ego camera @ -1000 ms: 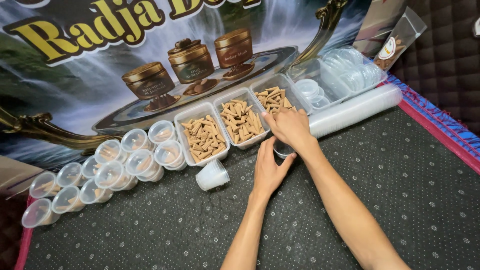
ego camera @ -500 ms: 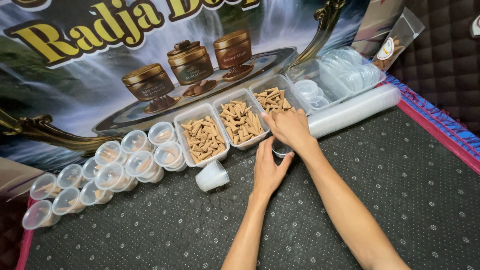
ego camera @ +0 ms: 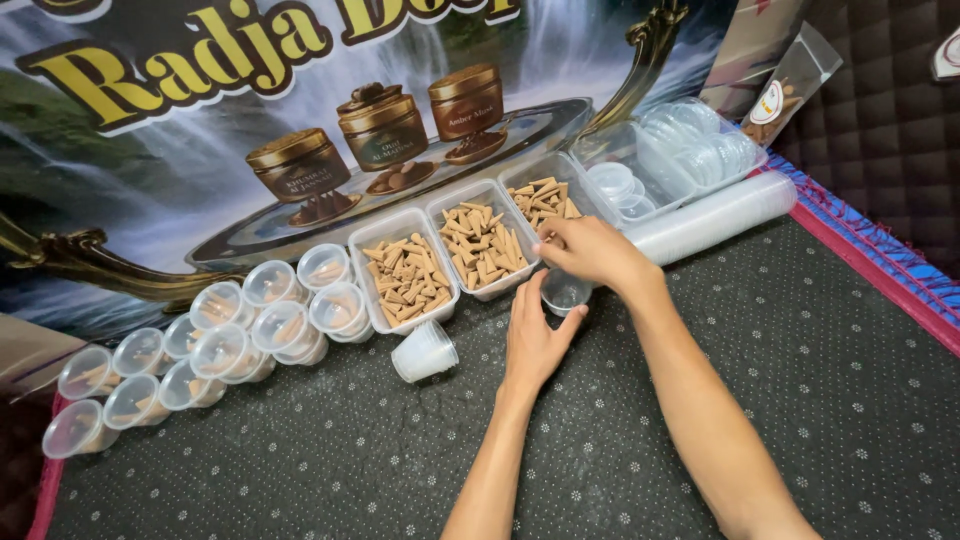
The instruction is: The person picks up incense cones from containers and places them into small plastic cups by hand, then fits lids onto the cups.
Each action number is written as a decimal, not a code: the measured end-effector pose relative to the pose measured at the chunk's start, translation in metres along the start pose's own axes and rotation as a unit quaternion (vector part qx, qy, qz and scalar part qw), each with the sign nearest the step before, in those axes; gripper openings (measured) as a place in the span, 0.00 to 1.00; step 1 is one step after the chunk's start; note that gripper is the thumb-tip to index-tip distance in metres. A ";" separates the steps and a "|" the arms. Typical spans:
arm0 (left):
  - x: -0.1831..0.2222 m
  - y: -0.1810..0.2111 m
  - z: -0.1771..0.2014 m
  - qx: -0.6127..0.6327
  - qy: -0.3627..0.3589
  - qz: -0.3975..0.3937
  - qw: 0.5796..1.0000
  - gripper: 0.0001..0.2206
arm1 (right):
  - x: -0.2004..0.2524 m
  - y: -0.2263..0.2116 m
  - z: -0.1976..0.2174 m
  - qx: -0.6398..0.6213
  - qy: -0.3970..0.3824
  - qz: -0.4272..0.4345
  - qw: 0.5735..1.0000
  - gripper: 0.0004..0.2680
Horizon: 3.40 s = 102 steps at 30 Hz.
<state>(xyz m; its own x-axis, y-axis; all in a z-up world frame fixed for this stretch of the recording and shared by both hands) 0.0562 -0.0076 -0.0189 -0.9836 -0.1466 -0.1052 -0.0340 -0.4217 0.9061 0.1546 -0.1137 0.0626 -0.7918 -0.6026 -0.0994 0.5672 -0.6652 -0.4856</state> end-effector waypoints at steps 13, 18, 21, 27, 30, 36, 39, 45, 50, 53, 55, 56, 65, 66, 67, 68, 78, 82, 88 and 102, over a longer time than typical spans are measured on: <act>0.000 -0.010 -0.004 -0.021 0.009 -0.016 1.000 0.36 | 0.011 -0.003 0.028 -0.025 0.062 0.055 0.996 0.13; -0.002 -0.013 -0.004 0.002 0.007 0.007 1.000 0.36 | 0.019 0.015 0.011 0.037 -0.061 -0.012 0.997 0.08; -0.002 -0.013 -0.003 0.010 0.010 0.009 1.000 0.35 | 0.019 0.014 -0.011 0.088 -0.140 -0.040 0.985 0.05; -0.005 -0.017 -0.007 0.012 0.018 -0.004 1.000 0.36 | 0.003 0.032 -0.048 0.170 -0.159 -0.055 0.971 0.05; -0.001 -0.012 -0.005 0.003 0.013 -0.002 1.000 0.36 | 0.001 0.034 -0.057 0.202 -0.162 -0.070 0.963 0.05; -0.004 -0.016 -0.008 0.001 0.006 0.007 1.000 0.35 | 0.000 0.025 -0.059 0.201 -0.180 -0.087 0.959 0.08; -0.002 -0.013 -0.007 0.002 0.004 0.006 1.000 0.35 | -0.001 0.026 -0.060 0.200 -0.181 -0.094 0.958 0.09; 0.001 -0.007 -0.003 0.007 0.003 0.007 1.000 0.34 | 0.006 0.007 -0.044 0.171 -0.183 -0.100 0.963 0.08; -0.003 -0.019 -0.008 0.002 0.004 0.001 1.000 0.35 | 0.021 -0.020 0.004 0.096 -0.103 -0.075 0.987 0.09; -0.003 -0.018 -0.007 0.003 0.007 -0.001 1.000 0.35 | 0.019 0.005 0.024 0.111 0.032 -0.042 0.992 0.08; -0.003 -0.016 -0.006 0.005 0.008 0.000 1.000 0.35 | 0.015 0.025 0.024 0.140 0.101 -0.021 0.985 0.08; -0.002 -0.016 -0.006 0.004 0.012 -0.006 1.000 0.35 | 0.011 0.032 0.020 0.156 0.154 0.013 0.976 0.07; -0.004 -0.017 -0.004 0.003 0.024 -0.025 0.999 0.35 | -0.033 0.099 -0.029 0.271 0.270 0.013 0.924 0.06; -0.004 -0.018 -0.005 0.003 0.024 -0.025 0.999 0.35 | -0.037 0.111 -0.031 0.286 0.264 -0.004 0.921 0.06; -0.004 -0.018 -0.006 0.004 0.025 -0.026 0.999 0.35 | -0.045 0.117 -0.030 0.287 0.265 -0.004 0.921 0.06; -0.004 -0.018 -0.006 0.006 0.026 -0.027 0.999 0.35 | -0.054 0.127 -0.031 0.293 0.215 -0.045 0.931 0.07; -0.003 -0.014 -0.002 0.004 0.022 -0.010 1.000 0.35 | -0.082 0.134 -0.042 0.318 0.078 -0.113 0.938 0.08; -0.004 -0.013 -0.002 0.005 0.024 -0.011 1.000 0.35 | -0.084 0.139 -0.045 0.344 0.087 -0.109 0.928 0.07; -0.005 -0.017 -0.004 0.004 0.033 -0.023 0.999 0.35 | -0.083 0.136 -0.042 0.345 0.096 -0.106 0.928 0.06; -0.005 -0.017 -0.005 0.000 0.034 -0.039 0.999 0.35 | 0.040 -0.011 0.038 0.117 0.137 0.033 0.983 0.04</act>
<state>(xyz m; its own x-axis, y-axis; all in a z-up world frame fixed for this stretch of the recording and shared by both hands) 0.0626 -0.0040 -0.0357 -0.9636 -0.1730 -0.2037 -0.1111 -0.4337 0.8942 0.1249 -0.1470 0.0969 -0.7642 -0.5279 -0.3705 0.6310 -0.7310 -0.2598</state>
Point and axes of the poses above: each hand's wrist, its own x-axis away from the middle knuckle, its own z-axis out of the back of the hand, y = z × x, the point moved 4 cm from there along -x, towards the middle knuckle, and after that the axes turned 12 degrees about z, right-handed, at the moved point
